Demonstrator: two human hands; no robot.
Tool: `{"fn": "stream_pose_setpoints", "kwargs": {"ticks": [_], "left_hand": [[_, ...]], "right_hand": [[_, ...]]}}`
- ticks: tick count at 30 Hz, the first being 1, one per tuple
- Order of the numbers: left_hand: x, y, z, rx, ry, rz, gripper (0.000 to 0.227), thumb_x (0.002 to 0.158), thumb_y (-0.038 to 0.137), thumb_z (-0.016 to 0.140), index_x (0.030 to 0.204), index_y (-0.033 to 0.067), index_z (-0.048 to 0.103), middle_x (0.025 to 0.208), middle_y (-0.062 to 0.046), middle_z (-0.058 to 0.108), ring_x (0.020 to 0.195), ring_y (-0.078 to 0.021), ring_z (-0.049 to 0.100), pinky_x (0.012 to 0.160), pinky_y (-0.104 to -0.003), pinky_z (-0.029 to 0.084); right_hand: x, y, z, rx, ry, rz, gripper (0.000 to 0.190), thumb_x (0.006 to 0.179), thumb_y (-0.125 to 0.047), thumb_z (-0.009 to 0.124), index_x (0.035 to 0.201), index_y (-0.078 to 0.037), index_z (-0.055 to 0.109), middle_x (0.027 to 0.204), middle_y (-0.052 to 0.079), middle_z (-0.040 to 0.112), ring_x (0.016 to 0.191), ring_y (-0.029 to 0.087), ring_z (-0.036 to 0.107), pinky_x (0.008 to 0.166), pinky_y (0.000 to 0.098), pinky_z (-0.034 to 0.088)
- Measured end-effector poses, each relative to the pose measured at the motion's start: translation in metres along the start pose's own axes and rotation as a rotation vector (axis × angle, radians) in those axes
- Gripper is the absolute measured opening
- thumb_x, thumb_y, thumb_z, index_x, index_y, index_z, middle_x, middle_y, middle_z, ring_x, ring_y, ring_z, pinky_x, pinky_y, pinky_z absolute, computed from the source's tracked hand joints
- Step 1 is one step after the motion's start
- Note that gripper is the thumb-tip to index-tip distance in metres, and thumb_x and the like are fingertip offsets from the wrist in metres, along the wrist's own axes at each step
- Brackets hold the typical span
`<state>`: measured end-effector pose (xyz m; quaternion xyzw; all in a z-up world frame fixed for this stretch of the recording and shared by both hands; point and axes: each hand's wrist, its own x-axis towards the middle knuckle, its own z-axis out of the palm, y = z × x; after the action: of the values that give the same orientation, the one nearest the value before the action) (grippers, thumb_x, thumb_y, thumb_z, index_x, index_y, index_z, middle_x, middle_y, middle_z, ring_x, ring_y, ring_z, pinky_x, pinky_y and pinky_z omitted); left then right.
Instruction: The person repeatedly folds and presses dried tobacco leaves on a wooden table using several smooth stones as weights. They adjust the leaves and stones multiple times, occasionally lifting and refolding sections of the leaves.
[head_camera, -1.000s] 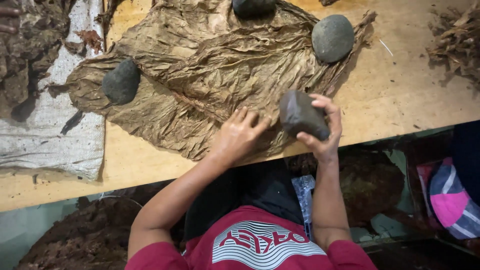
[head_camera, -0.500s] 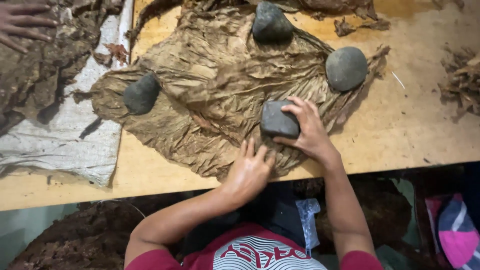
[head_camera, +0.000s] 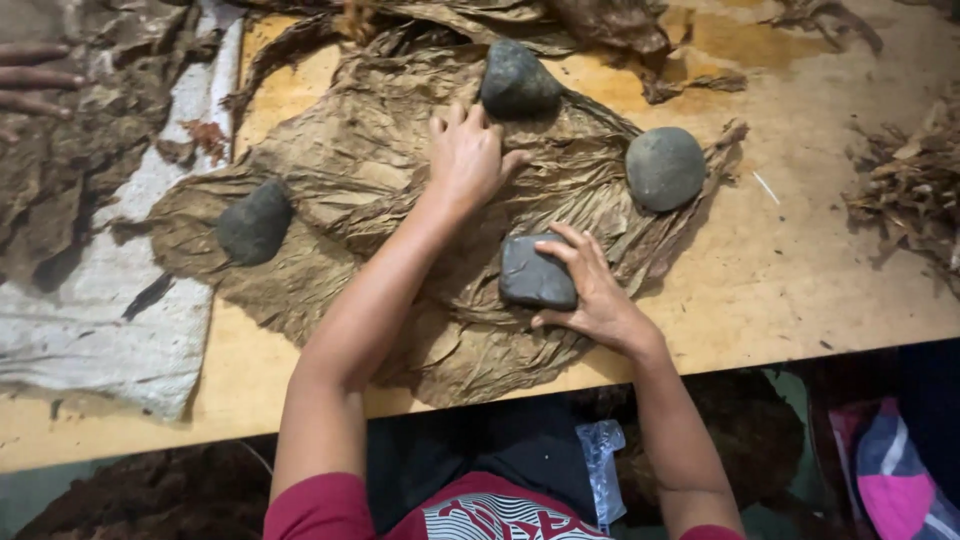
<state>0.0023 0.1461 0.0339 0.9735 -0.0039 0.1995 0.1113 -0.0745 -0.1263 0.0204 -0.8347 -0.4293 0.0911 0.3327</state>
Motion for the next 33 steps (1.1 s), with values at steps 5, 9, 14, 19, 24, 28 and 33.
{"fn": "stream_pose_setpoints", "kwargs": {"ticks": [5, 9, 14, 19, 24, 28, 33], "left_hand": [[0.032, 0.008, 0.004, -0.342, -0.252, 0.001, 0.024, 0.093, 0.038, 0.075, 0.097, 0.0180, 0.062, 0.097, -0.007, 0.069, 0.095, -0.0265, 0.066, 0.080, -0.046, 0.053], [0.048, 0.002, -0.023, -0.613, -0.377, -0.110, 0.029, 0.105, 0.038, 0.071, 0.100, 0.0214, 0.048, 0.084, 0.000, 0.066, 0.070, -0.0145, 0.058, 0.060, -0.034, 0.044], [0.062, -0.029, 0.003, -0.916, -0.340, -0.074, 0.024, 0.096, 0.031, 0.078, 0.105, 0.0220, 0.058, 0.092, 0.006, 0.065, 0.083, -0.0075, 0.058, 0.075, -0.026, 0.045], [0.061, -0.030, -0.002, -0.950, -0.042, 0.023, 0.018, 0.092, 0.009, 0.070, 0.106, 0.0186, 0.064, 0.102, 0.004, 0.071, 0.097, -0.0093, 0.066, 0.089, -0.027, 0.051], [0.059, -0.028, -0.011, -0.597, -0.011, -0.154, 0.018, 0.097, 0.041, 0.071, 0.111, 0.0306, 0.065, 0.104, 0.007, 0.082, 0.093, -0.0223, 0.076, 0.072, -0.044, 0.053], [0.055, -0.036, -0.012, -0.558, -0.029, -0.219, 0.028, 0.096, 0.058, 0.062, 0.106, 0.0323, 0.069, 0.096, -0.007, 0.080, 0.094, -0.0331, 0.074, 0.072, -0.048, 0.050], [0.054, -0.048, -0.030, -0.543, -0.327, -0.323, 0.036, 0.082, 0.054, 0.083, 0.099, 0.0226, 0.080, 0.096, -0.007, 0.081, 0.089, -0.0252, 0.076, 0.074, -0.042, 0.051]], "right_hand": [[0.009, -0.010, -0.033, 0.110, -0.191, 0.077, 0.113, 0.064, -0.071, 0.080, 0.159, -0.025, 0.040, 0.168, 0.019, 0.025, 0.154, 0.045, 0.027, 0.121, 0.0702, 0.023], [0.028, 0.005, -0.057, 0.168, 0.012, 0.020, 0.068, 0.088, -0.062, 0.061, 0.132, -0.011, 0.069, 0.145, 0.018, 0.062, 0.139, 0.035, 0.057, 0.120, 0.0539, 0.044], [0.098, 0.025, -0.082, 0.069, 0.334, -0.080, 0.024, 0.109, 0.004, 0.053, 0.130, 0.005, 0.065, 0.124, 0.021, 0.068, 0.109, 0.030, 0.071, 0.091, 0.0317, 0.059], [0.166, 0.089, -0.065, -0.097, 0.236, 0.121, 0.039, 0.115, -0.032, 0.048, 0.132, -0.005, 0.071, 0.118, 0.017, 0.068, 0.113, 0.034, 0.062, 0.094, 0.0439, 0.046], [0.196, 0.083, -0.059, 0.278, 0.249, 0.352, 0.013, 0.103, -0.026, 0.075, 0.105, -0.017, 0.066, 0.094, -0.002, 0.068, 0.082, 0.009, 0.061, 0.075, 0.0256, 0.048], [0.212, 0.092, -0.058, 0.340, 0.389, 0.233, 0.008, 0.098, -0.014, 0.080, 0.103, -0.013, 0.074, 0.098, -0.001, 0.074, 0.092, 0.008, 0.067, 0.084, 0.0223, 0.056], [0.225, 0.098, -0.056, 0.276, 0.464, 0.199, 0.005, 0.100, -0.008, 0.079, 0.100, -0.011, 0.075, 0.091, 0.000, 0.075, 0.081, 0.007, 0.068, 0.075, 0.0213, 0.058]]}}
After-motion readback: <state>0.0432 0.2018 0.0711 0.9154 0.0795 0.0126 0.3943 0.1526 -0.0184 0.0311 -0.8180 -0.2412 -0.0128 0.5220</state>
